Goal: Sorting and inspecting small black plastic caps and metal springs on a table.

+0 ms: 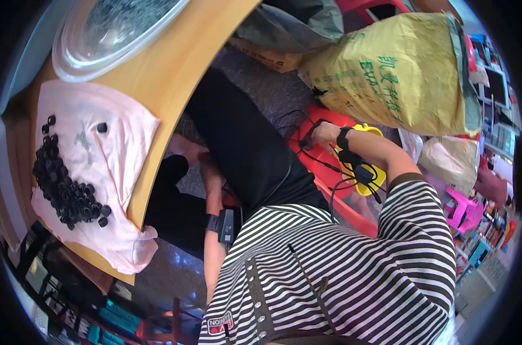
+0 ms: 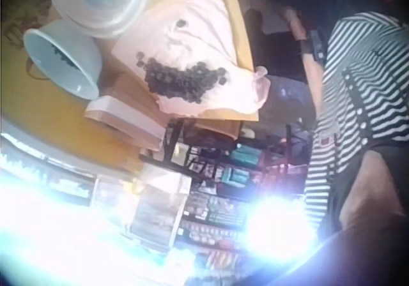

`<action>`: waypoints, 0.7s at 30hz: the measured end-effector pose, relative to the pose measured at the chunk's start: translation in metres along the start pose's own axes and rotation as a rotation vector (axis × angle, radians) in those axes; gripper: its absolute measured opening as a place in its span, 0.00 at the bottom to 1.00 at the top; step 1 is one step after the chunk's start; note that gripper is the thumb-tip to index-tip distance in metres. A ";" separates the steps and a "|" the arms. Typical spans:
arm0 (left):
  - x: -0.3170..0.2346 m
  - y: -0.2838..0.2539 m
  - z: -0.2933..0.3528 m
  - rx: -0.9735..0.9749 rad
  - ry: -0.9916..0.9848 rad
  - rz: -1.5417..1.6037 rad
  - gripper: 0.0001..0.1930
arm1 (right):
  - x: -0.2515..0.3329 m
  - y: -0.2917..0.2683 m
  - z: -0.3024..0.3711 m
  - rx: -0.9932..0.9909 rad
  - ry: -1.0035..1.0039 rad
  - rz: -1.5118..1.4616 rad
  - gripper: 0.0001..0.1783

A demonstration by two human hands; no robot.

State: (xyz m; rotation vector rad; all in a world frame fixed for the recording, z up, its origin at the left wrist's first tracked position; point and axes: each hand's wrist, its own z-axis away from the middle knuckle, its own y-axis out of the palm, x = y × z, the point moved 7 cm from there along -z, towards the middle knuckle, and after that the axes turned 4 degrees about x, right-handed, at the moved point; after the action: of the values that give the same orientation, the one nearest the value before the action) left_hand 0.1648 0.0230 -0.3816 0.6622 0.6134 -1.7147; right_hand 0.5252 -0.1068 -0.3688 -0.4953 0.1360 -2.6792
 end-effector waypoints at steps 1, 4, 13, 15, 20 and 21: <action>-0.037 -0.014 0.011 -0.073 0.146 -0.127 0.16 | 0.003 -0.011 -0.001 -0.067 -0.029 0.005 0.38; -0.120 -0.044 0.039 -0.061 0.120 -0.069 0.13 | -0.004 -0.007 0.010 0.010 0.037 -0.114 0.44; -0.075 -0.231 0.208 -0.732 0.569 0.228 0.23 | 0.045 -0.144 0.036 0.236 0.053 -0.245 0.39; -0.058 -0.227 0.209 -0.892 0.337 0.543 0.22 | 0.047 -0.133 0.035 0.270 0.028 -0.254 0.38; 0.094 -0.181 0.210 -0.397 -0.109 0.668 0.23 | 0.069 -0.114 0.019 0.355 -0.082 -0.315 0.36; 0.096 -0.172 0.212 -0.403 -0.131 0.659 0.23 | 0.057 -0.100 0.025 0.374 -0.096 -0.341 0.36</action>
State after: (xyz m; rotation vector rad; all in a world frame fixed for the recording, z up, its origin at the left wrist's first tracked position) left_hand -0.0464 -0.1522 -0.2898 0.3959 0.5468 -0.9737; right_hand 0.4479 -0.0394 -0.3099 -0.5641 -0.5122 -2.8998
